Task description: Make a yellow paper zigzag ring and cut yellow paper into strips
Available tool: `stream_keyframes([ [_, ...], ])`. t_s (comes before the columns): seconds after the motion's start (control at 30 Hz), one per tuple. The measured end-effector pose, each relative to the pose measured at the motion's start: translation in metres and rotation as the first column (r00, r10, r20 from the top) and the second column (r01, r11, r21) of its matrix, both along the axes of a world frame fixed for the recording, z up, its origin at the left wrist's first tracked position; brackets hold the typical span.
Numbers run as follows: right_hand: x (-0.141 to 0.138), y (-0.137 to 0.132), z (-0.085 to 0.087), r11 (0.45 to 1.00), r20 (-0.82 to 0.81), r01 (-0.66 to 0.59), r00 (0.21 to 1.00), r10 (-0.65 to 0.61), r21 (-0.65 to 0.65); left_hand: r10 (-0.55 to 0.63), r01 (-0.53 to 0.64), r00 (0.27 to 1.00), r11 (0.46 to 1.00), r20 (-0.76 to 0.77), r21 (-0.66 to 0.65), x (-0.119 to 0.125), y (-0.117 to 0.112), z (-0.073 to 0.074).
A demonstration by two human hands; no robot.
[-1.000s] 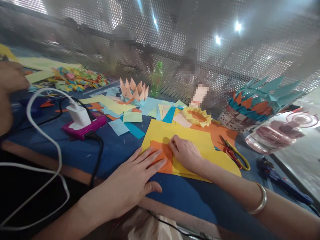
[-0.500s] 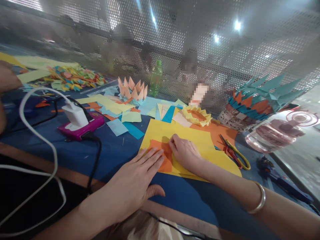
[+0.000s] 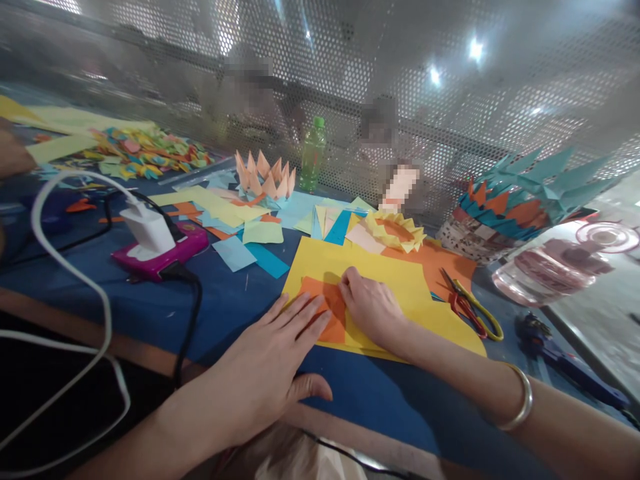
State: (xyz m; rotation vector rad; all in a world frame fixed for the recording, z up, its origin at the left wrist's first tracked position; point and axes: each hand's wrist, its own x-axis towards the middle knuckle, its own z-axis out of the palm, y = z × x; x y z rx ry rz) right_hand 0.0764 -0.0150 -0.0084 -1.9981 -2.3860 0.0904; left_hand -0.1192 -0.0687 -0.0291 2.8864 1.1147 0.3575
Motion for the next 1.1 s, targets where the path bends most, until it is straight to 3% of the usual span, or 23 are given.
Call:
stream_keyframes([
  [0.3,0.001,-0.001,-0.002,1.000,-0.008,-0.007,1.000,0.007,0.026,-0.022,0.028,0.996,0.997,0.085,-0.069,-0.002,0.000,0.001],
  [0.7,-0.001,0.001,-0.003,1.000,-0.006,0.009,1.000,-0.009,0.006,-0.027,0.024,0.999,0.997,-0.046,-0.073,0.010,-0.016,0.015],
  [0.8,-0.001,0.002,-0.004,1.000,-0.016,0.013,1.000,-0.013,-0.007,-0.026,0.026,0.999,1.000,-0.031,-0.018,0.010,-0.016,0.007],
  [0.97,0.000,0.002,-0.004,0.999,-0.088,0.003,0.996,-0.006,-0.034,-0.065,0.066,0.998,0.997,-0.020,0.037,0.011,-0.005,-0.024],
  [1.03,0.002,0.002,-0.003,0.999,-0.138,-0.003,0.990,-0.004,-0.048,-0.076,0.077,0.997,0.996,-0.022,0.037,0.012,-0.004,-0.027],
  [1.1,0.006,0.002,-0.001,0.998,-0.202,-0.021,0.979,0.010,-0.052,-0.078,0.078,0.997,0.996,-0.020,0.034,0.012,-0.007,-0.020],
])
